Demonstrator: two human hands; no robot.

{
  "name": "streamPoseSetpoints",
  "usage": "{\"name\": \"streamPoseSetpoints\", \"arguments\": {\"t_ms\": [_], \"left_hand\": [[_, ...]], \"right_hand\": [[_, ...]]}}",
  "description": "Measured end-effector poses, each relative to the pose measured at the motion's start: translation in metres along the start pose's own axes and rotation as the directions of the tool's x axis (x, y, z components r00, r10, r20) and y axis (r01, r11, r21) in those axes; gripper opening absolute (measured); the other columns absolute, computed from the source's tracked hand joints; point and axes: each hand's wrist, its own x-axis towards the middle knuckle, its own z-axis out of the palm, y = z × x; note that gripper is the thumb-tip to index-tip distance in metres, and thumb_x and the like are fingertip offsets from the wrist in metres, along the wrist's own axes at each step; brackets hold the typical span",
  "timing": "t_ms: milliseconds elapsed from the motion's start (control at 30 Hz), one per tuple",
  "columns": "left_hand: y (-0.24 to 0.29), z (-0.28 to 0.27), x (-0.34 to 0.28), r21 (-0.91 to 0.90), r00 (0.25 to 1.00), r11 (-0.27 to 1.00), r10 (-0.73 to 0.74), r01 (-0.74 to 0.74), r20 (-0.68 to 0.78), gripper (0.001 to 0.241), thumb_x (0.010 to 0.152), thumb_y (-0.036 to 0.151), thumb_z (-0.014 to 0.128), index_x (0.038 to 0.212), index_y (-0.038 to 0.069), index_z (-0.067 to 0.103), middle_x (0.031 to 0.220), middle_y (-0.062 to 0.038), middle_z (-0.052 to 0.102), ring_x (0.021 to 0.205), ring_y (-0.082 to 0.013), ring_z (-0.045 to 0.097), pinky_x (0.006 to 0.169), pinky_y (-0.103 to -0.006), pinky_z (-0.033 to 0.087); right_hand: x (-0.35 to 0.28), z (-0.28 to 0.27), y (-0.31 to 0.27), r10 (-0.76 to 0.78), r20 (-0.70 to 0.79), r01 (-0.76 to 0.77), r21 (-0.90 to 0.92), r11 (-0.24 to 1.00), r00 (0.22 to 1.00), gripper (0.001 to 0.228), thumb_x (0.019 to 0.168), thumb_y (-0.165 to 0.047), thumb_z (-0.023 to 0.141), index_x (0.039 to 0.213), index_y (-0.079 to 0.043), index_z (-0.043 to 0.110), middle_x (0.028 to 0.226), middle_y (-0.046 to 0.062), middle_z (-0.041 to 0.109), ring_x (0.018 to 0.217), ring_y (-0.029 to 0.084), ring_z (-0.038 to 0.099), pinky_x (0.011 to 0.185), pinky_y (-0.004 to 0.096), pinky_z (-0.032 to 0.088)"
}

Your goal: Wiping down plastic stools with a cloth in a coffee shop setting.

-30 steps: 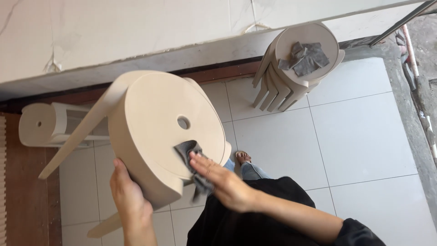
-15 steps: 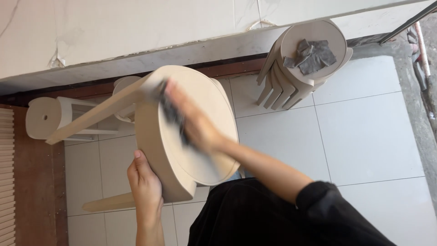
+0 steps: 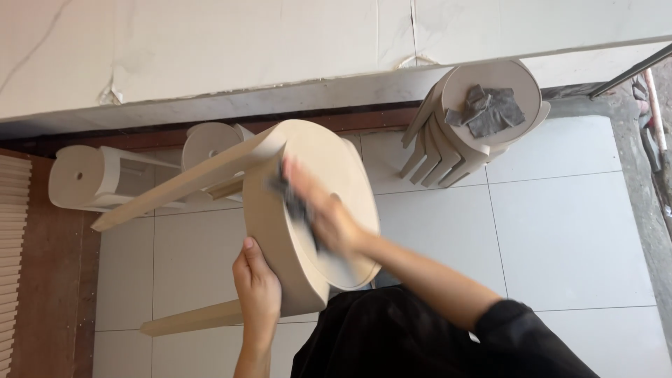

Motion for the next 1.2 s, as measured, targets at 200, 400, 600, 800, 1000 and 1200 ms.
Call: {"name": "streamPoseSetpoints", "arguments": {"t_ms": [200,400,600,800,1000,1200], "left_hand": [[0.011,0.004,-0.009,-0.058,1.000,0.998,-0.024,0.023,-0.015,0.058,0.111,0.040,0.034,0.102,-0.005,0.069,0.087,-0.006,0.073,0.079,-0.0129,0.063,0.074,-0.0286,0.051],[0.017,-0.005,-0.010,-0.056,0.999,0.998,-0.017,0.014,-0.042,0.058,0.111,0.040,0.033,0.096,-0.003,0.068,0.081,-0.004,0.070,0.073,-0.0115,0.061,0.069,-0.0285,0.051],[0.015,-0.002,-0.029,-0.011,0.999,1.000,0.008,-0.008,-0.046,0.055,0.113,0.038,0.034,0.087,-0.002,0.061,0.069,-0.003,0.058,0.065,-0.0123,0.050,0.062,-0.0301,0.046],[-0.027,-0.004,-0.023,-0.041,0.999,0.999,-0.024,0.022,-0.033,0.056,0.112,0.039,0.034,0.078,-0.001,0.054,0.064,-0.001,0.045,0.064,-0.0121,0.037,0.057,-0.0309,0.039],[-0.014,-0.019,-0.034,-0.216,0.994,0.970,-0.109,0.113,0.028,0.068,0.108,0.055,0.025,0.100,-0.003,0.058,0.087,-0.004,0.058,0.080,-0.0134,0.053,0.072,-0.0304,0.048],[-0.034,-0.054,-0.031,-0.512,0.987,0.849,-0.066,0.134,0.148,0.103,0.096,0.076,0.009,0.126,-0.006,0.063,0.112,-0.008,0.071,0.102,-0.0149,0.065,0.093,-0.0285,0.051]], "right_hand": [[0.020,-0.022,0.008,-0.034,-0.083,0.004,-0.338,0.941,0.996,0.054,0.113,-0.008,0.034,0.166,-0.003,0.023,0.179,0.014,0.007,0.167,0.026,0.004,0.138,0.039,0.006],[-0.009,0.003,-0.030,-0.208,0.194,0.269,-0.378,0.886,0.959,0.067,0.099,0.001,0.045,0.163,-0.009,0.030,0.173,0.021,0.025,0.163,0.037,0.023,0.137,0.048,0.016],[0.072,-0.035,-0.036,-0.196,0.252,0.317,-0.673,0.668,0.948,0.041,0.083,-0.007,0.055,0.121,-0.001,0.067,0.137,0.023,0.053,0.136,0.039,0.046,0.121,0.048,0.037],[0.066,-0.005,-0.071,-0.190,0.723,0.505,-0.248,0.827,0.664,0.033,0.095,-0.020,0.052,0.114,-0.005,0.073,0.115,0.012,0.072,0.118,0.029,0.067,0.112,0.046,0.049],[0.054,0.011,-0.063,-0.132,0.691,0.470,-0.327,0.820,0.710,0.033,0.097,-0.026,0.055,0.113,-0.003,0.073,0.118,0.013,0.073,0.117,0.030,0.070,0.106,0.044,0.055],[0.049,0.056,-0.058,-0.218,0.781,0.565,-0.201,0.800,0.586,0.024,0.100,-0.021,0.058,0.109,-0.005,0.075,0.114,0.011,0.075,0.112,0.029,0.072,0.101,0.042,0.057]]}}
